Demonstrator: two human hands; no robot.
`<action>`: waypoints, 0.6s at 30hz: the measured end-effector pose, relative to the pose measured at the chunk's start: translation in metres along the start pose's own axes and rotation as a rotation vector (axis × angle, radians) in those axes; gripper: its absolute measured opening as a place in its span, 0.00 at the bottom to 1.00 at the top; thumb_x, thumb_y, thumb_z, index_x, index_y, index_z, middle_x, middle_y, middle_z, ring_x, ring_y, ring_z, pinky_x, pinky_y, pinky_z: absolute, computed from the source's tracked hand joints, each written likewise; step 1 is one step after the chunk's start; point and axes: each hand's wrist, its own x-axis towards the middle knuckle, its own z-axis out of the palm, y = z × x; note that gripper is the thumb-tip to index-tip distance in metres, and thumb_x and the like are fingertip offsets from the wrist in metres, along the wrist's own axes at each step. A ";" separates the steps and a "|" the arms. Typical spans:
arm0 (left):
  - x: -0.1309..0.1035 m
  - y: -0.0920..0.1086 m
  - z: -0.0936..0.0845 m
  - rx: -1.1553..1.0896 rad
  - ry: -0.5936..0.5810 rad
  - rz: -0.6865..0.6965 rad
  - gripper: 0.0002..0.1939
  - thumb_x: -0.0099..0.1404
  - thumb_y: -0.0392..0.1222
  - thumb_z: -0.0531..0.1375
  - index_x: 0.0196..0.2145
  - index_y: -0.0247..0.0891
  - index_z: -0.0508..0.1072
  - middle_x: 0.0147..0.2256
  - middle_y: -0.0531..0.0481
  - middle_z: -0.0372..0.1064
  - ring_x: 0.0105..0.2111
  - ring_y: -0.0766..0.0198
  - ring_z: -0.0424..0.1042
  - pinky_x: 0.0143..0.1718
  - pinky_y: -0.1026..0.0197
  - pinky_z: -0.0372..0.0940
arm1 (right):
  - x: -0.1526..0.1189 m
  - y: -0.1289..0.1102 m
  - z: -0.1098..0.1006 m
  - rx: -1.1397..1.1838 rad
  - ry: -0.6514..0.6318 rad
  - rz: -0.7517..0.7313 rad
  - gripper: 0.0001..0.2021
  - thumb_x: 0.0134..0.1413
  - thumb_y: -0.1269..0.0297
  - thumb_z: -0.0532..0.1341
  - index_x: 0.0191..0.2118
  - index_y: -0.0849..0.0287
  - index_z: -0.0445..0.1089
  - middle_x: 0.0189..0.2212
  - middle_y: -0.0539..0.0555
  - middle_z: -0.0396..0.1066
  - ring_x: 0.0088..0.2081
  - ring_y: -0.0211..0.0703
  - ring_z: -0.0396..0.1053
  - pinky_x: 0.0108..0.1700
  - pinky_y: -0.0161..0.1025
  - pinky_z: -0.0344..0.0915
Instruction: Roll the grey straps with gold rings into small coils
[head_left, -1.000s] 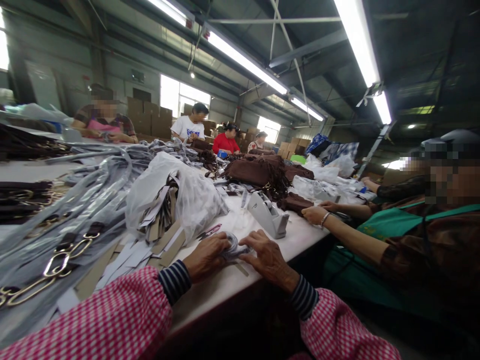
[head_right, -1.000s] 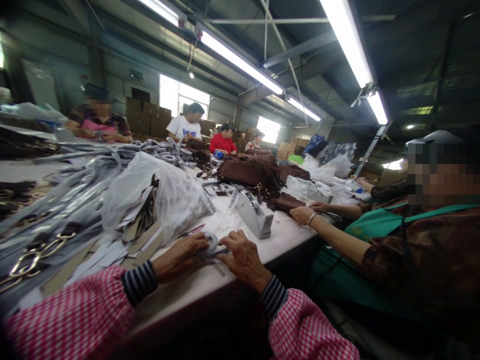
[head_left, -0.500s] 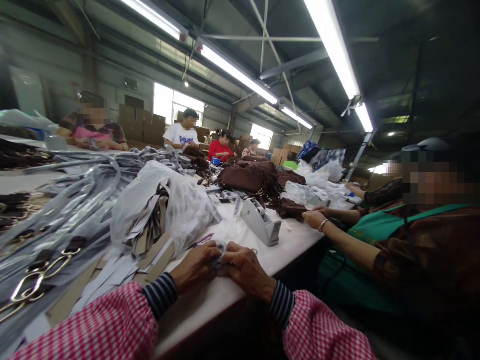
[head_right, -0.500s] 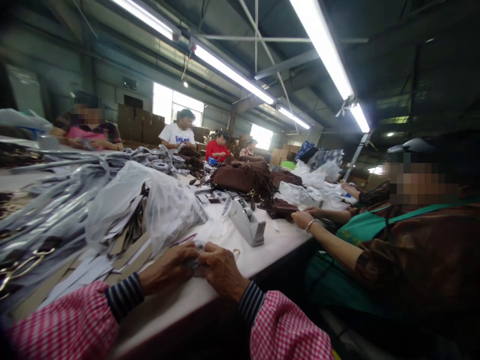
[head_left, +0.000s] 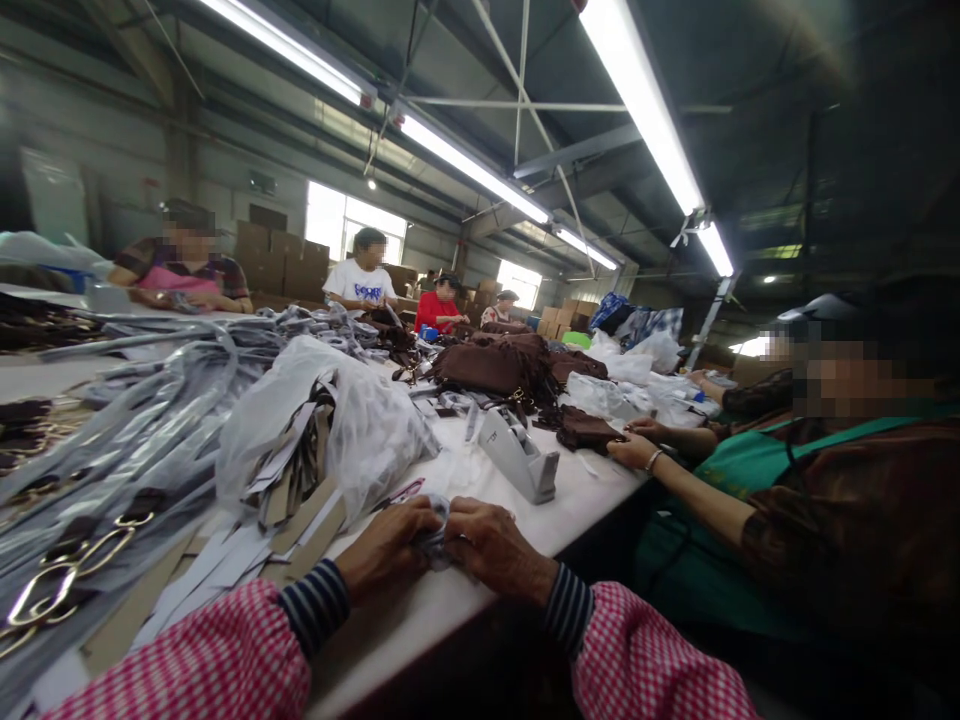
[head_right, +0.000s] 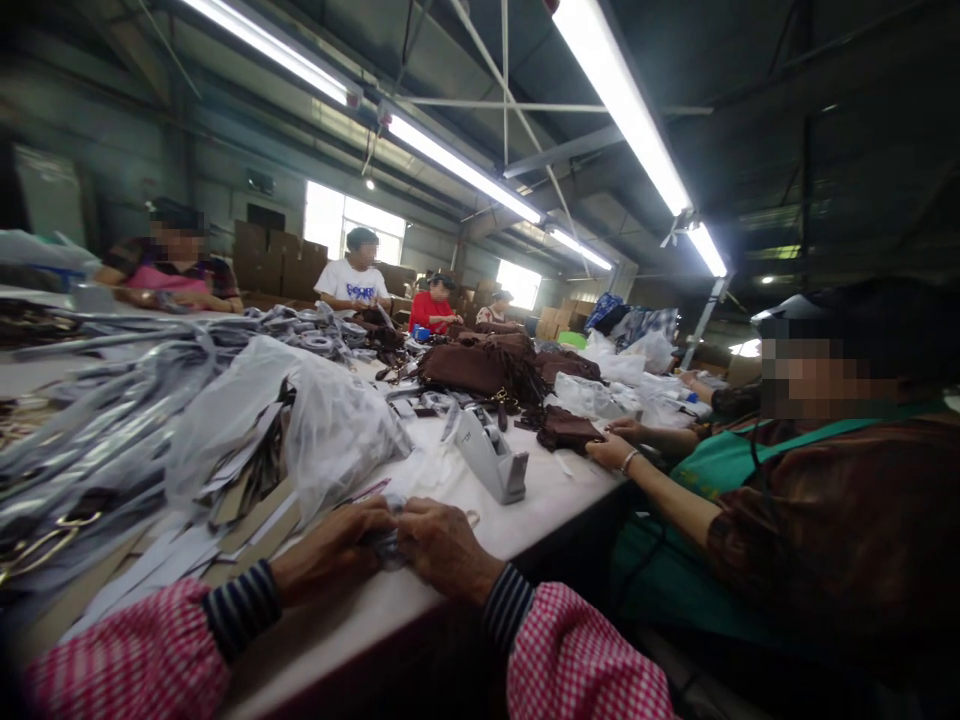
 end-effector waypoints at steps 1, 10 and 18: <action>0.000 0.002 -0.002 0.002 -0.007 -0.008 0.05 0.52 0.39 0.57 0.28 0.39 0.71 0.33 0.50 0.67 0.36 0.57 0.68 0.36 0.58 0.57 | 0.002 -0.002 0.003 0.010 0.003 -0.024 0.08 0.57 0.78 0.63 0.33 0.57 0.69 0.36 0.50 0.71 0.39 0.42 0.71 0.41 0.34 0.63; -0.002 0.007 -0.008 0.012 -0.053 -0.037 0.05 0.55 0.40 0.58 0.29 0.39 0.72 0.34 0.50 0.66 0.36 0.57 0.67 0.37 0.58 0.58 | 0.002 -0.009 0.021 0.074 0.060 0.054 0.10 0.57 0.80 0.60 0.34 0.56 0.66 0.36 0.50 0.66 0.39 0.42 0.69 0.42 0.36 0.64; -0.001 0.008 -0.004 0.023 -0.057 -0.075 0.13 0.60 0.49 0.60 0.34 0.38 0.76 0.36 0.49 0.66 0.38 0.54 0.68 0.40 0.56 0.59 | 0.004 -0.010 0.015 0.340 0.148 0.187 0.09 0.54 0.80 0.65 0.34 0.58 0.73 0.34 0.48 0.72 0.39 0.41 0.71 0.42 0.36 0.64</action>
